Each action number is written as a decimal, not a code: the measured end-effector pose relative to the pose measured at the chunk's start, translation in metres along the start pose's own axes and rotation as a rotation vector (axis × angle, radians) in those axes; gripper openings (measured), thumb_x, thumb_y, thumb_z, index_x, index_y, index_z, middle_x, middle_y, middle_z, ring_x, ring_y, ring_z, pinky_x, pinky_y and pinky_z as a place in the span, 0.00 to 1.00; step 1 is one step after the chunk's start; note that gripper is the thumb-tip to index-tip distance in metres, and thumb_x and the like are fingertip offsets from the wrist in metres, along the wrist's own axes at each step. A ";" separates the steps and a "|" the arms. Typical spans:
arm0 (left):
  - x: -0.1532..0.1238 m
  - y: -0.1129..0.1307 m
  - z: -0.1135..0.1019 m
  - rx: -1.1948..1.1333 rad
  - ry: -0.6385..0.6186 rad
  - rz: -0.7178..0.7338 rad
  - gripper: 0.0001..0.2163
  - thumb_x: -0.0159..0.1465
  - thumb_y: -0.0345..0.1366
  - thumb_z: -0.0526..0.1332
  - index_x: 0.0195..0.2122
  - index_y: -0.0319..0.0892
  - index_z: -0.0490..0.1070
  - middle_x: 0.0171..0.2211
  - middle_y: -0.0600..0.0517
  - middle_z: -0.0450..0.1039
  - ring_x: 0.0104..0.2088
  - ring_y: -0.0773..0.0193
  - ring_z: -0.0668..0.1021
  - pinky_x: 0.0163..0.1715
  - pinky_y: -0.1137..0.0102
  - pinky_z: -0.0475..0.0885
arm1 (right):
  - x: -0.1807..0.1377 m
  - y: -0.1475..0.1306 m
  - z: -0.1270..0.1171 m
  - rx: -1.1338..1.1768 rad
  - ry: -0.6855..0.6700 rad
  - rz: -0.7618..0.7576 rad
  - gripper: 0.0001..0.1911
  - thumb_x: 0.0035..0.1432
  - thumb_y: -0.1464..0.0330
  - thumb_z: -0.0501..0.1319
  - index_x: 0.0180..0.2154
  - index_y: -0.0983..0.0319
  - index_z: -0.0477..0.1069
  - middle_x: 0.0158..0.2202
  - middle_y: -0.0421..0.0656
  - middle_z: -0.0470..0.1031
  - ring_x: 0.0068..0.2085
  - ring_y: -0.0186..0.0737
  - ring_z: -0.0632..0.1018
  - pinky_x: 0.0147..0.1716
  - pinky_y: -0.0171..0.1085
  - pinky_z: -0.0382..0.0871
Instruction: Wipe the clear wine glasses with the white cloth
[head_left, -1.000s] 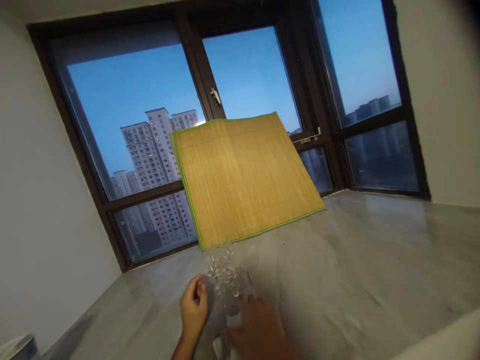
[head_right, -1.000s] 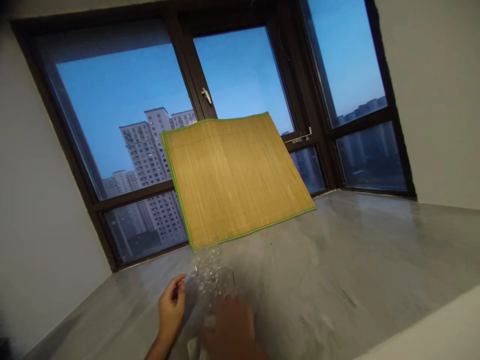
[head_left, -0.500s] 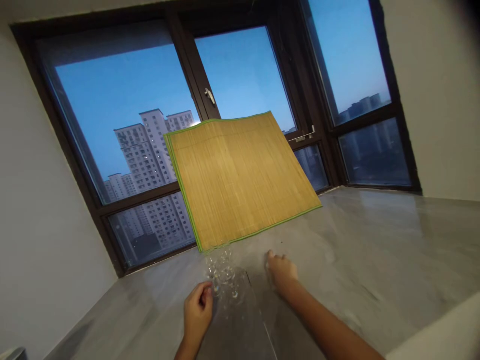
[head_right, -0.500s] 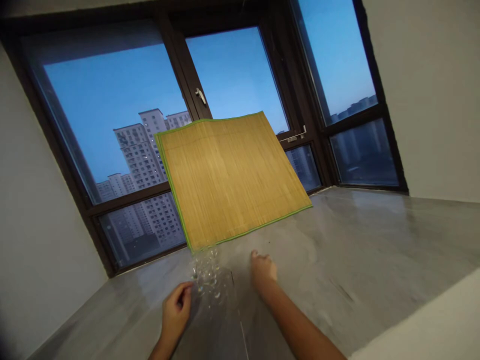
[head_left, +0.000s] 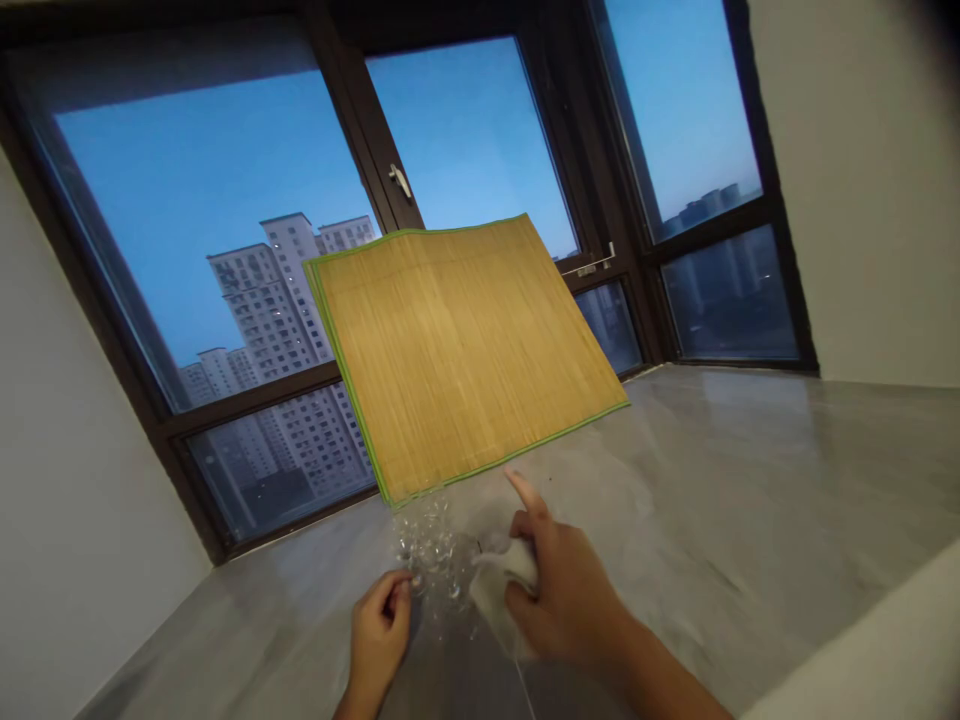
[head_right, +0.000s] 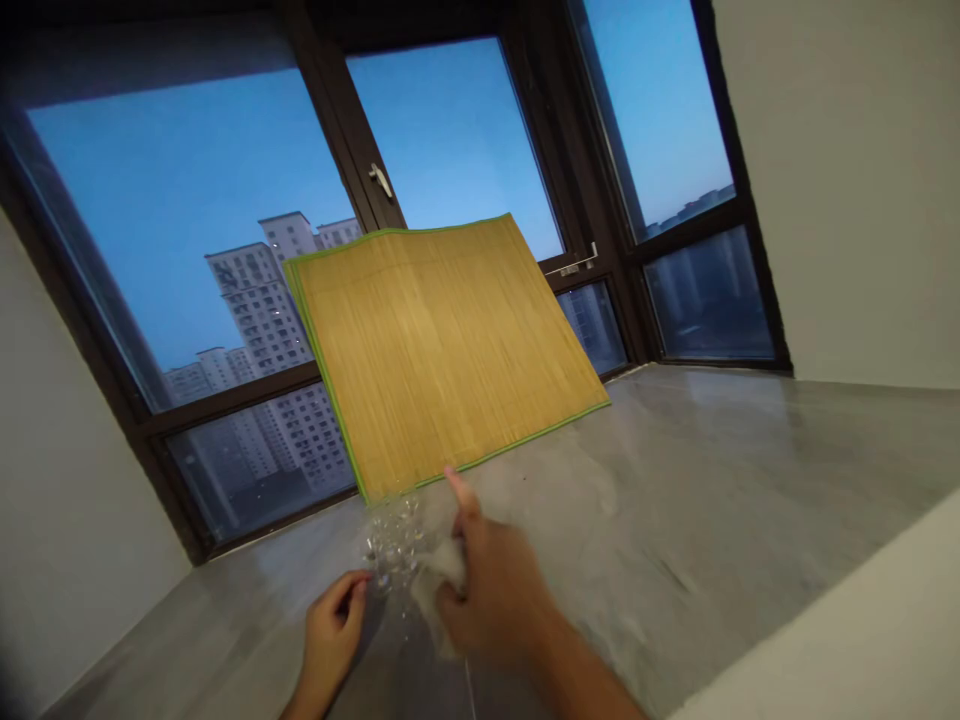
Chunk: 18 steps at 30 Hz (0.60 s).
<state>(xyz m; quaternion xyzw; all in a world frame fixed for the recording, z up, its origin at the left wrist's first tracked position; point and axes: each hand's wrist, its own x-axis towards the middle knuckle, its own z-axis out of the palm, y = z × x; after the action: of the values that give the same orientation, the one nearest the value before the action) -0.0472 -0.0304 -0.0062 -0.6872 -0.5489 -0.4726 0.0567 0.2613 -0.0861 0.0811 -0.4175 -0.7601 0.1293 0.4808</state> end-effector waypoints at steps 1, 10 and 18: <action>0.000 0.000 0.000 -0.007 -0.001 -0.010 0.16 0.63 0.45 0.56 0.34 0.41 0.79 0.27 0.50 0.78 0.27 0.61 0.77 0.28 0.72 0.72 | -0.007 -0.011 -0.005 0.020 0.006 -0.018 0.56 0.43 0.72 0.56 0.69 0.60 0.26 0.39 0.42 0.75 0.34 0.43 0.75 0.37 0.40 0.67; 0.003 0.001 0.000 -0.092 -0.015 -0.077 0.15 0.60 0.47 0.59 0.33 0.41 0.79 0.24 0.51 0.76 0.26 0.60 0.77 0.28 0.71 0.72 | -0.028 -0.058 -0.048 0.344 -0.247 -0.120 0.54 0.53 0.63 0.61 0.69 0.50 0.24 0.31 0.36 0.74 0.30 0.38 0.74 0.33 0.36 0.70; 0.003 -0.003 0.003 -0.184 -0.009 -0.149 0.16 0.56 0.49 0.63 0.32 0.42 0.80 0.25 0.50 0.78 0.25 0.57 0.77 0.28 0.68 0.73 | -0.034 -0.064 -0.054 0.438 -0.282 -0.175 0.53 0.54 0.60 0.63 0.69 0.46 0.28 0.27 0.32 0.72 0.32 0.38 0.76 0.31 0.34 0.73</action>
<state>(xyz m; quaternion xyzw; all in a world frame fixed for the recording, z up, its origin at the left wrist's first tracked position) -0.0475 -0.0254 -0.0071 -0.6488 -0.5529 -0.5209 -0.0445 0.2803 -0.1625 0.1251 -0.2139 -0.8067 0.3055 0.4584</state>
